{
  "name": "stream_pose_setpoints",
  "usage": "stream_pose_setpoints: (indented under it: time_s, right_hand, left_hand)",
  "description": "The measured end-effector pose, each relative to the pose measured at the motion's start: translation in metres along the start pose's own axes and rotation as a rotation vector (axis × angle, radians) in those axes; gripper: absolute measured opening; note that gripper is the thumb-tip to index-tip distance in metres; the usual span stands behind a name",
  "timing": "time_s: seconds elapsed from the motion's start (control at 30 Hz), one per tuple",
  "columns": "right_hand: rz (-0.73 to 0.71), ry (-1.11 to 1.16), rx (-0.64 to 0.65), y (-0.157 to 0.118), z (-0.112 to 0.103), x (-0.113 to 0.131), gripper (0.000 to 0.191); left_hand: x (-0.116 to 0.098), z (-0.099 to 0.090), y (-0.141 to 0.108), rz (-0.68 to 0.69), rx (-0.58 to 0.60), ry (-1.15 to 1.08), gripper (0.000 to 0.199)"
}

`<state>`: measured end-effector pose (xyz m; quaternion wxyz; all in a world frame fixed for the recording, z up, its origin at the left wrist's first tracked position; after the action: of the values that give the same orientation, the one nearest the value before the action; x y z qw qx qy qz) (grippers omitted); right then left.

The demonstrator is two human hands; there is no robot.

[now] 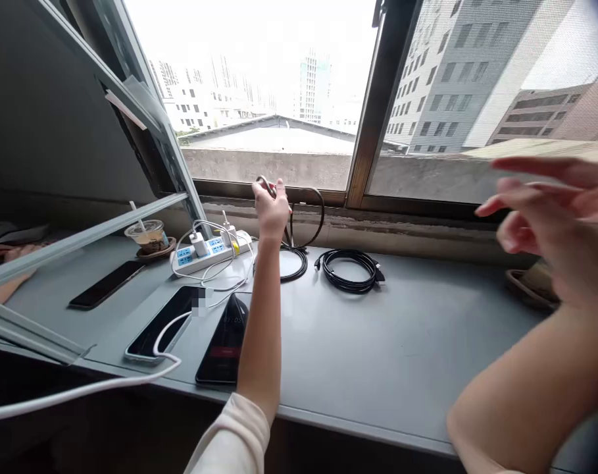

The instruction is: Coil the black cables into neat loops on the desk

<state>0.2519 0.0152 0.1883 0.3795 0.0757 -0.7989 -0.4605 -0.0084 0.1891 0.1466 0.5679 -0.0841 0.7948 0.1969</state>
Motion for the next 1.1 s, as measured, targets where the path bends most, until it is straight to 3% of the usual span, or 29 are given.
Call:
stream_pose_setpoints:
  time_s: [0.1,0.2,0.3,0.37,0.47,0.57,0.7,0.8,0.87,0.97,1.1]
  right_hand:
    - [0.062,0.053,0.242,0.001,0.031,0.001,0.036]
    - [0.179,-0.076,0.588,0.0,0.056,-0.01,0.054]
    - [0.224,-0.079,0.779,-0.004,0.069,-0.007,0.061]
    - [0.145,0.108,0.849,-0.007,0.073,0.008,0.057]
    - [0.014,0.325,0.766,-0.012,0.069,0.035,0.049]
    - [-0.015,0.236,0.768,-0.017,0.065,0.047,0.038]
    - [0.025,-0.05,1.057,-0.025,0.061,0.035,0.043]
    - [0.137,-0.086,1.254,-0.027,0.062,0.018,0.042]
    - [0.149,-0.024,1.222,-0.025,0.064,0.011,0.048]
    - [0.031,0.168,1.032,-0.018,0.071,0.012,0.056]
    - [-0.095,0.43,0.745,-0.013,0.079,0.024,0.041]
  left_hand:
    - [-0.024,-0.007,-0.017,0.209,0.148,-0.409,0.016]
    - [-0.044,-0.008,-0.04,0.342,0.286,-0.552,0.015]
    - [-0.056,-0.008,-0.06,0.39,0.303,-0.644,0.016]
    - [-0.06,-0.007,-0.07,0.424,0.292,-0.725,0.021]
    - [-0.065,-0.002,-0.08,0.471,0.327,-0.84,0.026]
    - [-0.068,0.0,-0.088,0.457,0.369,-0.909,0.028]
    - [-0.073,-0.002,-0.098,0.452,0.413,-0.913,0.026]
    - [-0.074,-0.006,-0.102,0.452,0.391,-0.924,0.026]
    - [-0.074,-0.007,-0.104,0.439,0.358,-0.943,0.025]
    - [-0.075,-0.007,-0.106,0.409,0.332,-0.955,0.024]
    - [-0.077,-0.004,-0.113,0.413,0.349,-0.951,0.025]
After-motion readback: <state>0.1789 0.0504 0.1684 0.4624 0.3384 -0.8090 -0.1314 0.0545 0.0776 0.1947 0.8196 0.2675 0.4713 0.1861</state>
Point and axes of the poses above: each hand's wrist, its own y-axis towards the middle knuckle, its own z-axis out of the palm, x = y × z, the point moved 2 cm from there along y, towards the middle knuckle, and after that the axes turned 10 degrees about -z, right-handed, at the moved point
